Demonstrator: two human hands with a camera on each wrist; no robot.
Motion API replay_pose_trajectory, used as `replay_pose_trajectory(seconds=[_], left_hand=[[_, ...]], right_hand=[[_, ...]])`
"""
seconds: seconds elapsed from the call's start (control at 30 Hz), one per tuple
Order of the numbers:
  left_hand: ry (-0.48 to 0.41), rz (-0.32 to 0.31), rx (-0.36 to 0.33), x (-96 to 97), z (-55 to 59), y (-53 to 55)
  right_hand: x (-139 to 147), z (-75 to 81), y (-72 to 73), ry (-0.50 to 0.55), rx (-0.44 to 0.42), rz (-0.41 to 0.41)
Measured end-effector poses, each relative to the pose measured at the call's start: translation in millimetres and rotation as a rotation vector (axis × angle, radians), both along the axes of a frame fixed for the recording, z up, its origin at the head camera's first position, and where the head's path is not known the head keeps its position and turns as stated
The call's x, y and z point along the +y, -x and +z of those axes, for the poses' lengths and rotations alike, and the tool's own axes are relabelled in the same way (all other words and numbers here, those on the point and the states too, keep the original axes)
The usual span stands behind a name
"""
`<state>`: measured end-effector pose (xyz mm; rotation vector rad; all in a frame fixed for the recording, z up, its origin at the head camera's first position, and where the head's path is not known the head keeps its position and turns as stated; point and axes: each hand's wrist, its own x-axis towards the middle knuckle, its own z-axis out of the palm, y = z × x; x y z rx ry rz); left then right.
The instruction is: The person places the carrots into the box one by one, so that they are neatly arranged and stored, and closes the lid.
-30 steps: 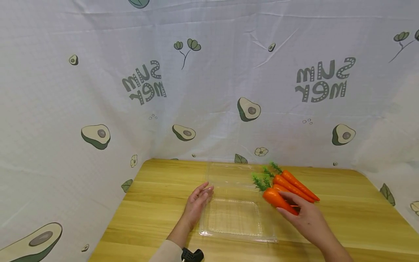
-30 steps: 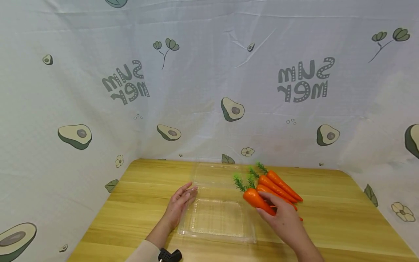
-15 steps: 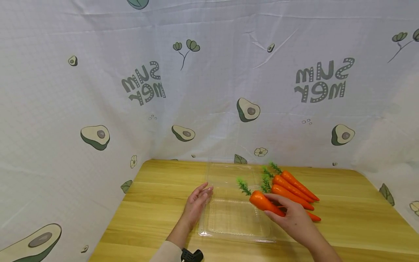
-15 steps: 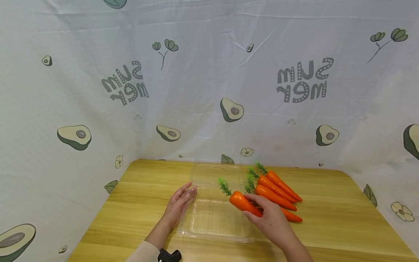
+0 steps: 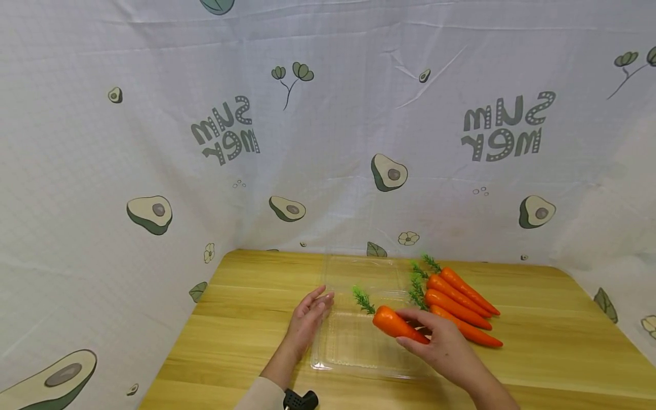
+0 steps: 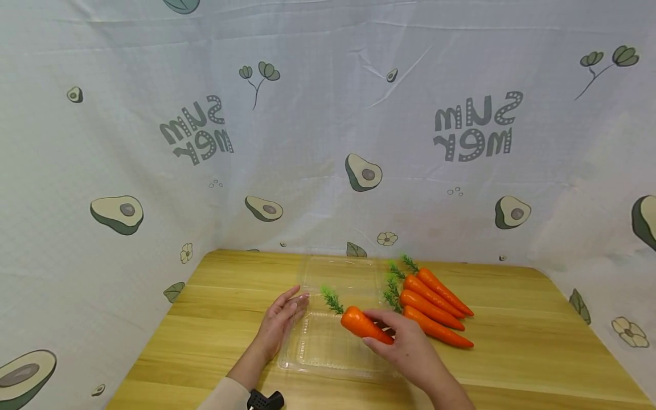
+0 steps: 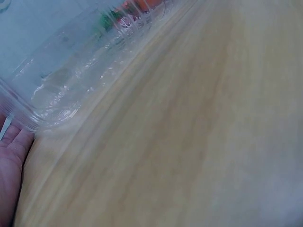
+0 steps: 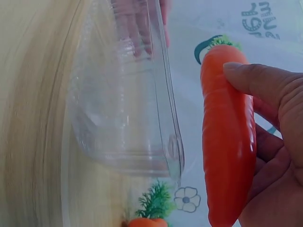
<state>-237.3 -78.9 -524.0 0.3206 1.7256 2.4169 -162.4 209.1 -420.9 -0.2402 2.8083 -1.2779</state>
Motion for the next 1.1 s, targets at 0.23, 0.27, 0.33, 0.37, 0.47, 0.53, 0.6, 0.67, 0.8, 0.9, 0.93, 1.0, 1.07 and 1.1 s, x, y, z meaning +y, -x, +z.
replay_pose_trajectory(seconds=[0.23,0.27,0.33,0.37,0.47,0.53,0.6,0.67,0.8,0.9,0.93,1.0,1.07,1.1], left_hand=[[0.008,0.000,0.007,-0.4,0.5,0.7],[0.008,0.000,0.005,-0.4,0.7,0.7],[0.011,0.001,0.003,-0.4,1.2,0.8],[0.013,0.002,0.001,-0.4,1.4,0.8],[0.019,0.010,-0.001,-0.4,1.6,0.9],[0.020,0.012,0.001,-0.2,1.4,0.9],[0.017,0.014,0.001,0.1,1.0,0.9],[0.020,0.015,0.001,0.1,0.9,0.4],[0.028,0.013,-0.003,-0.2,1.3,-0.6],[0.047,0.011,-0.002,-0.6,1.9,-1.3],[0.055,0.012,-0.008,-0.7,2.0,-1.6],[0.075,0.016,-0.014,-0.9,2.2,-2.2],[0.091,0.021,-0.007,-1.0,2.1,-2.8],[0.094,0.024,-0.002,-1.0,2.1,-2.9]], right_hand=[[-9,-3.9,0.7,0.016,0.032,0.078],[-10,-4.5,0.7,0.017,0.037,0.090],[-12,-5.5,1.0,0.027,0.037,0.107],[-13,-6.1,1.4,0.035,0.036,0.119],[-15,-8.5,2.4,0.060,0.014,0.139],[-17,-10.6,3.1,0.075,-0.002,0.151],[-18,-12.9,3.4,0.085,-0.014,0.165],[-20,-15.1,3.7,0.096,-0.022,0.173],[-23,-18.8,4.3,0.095,-0.022,0.198],[-25,-20.1,5.1,0.090,-0.029,0.225],[-25,-20.6,5.6,0.090,-0.033,0.235],[-27,-21.8,6.2,0.085,-0.046,0.251],[-28,-23.4,6.7,0.081,-0.063,0.264],[-29,-24.4,7.0,0.072,-0.066,0.271]])
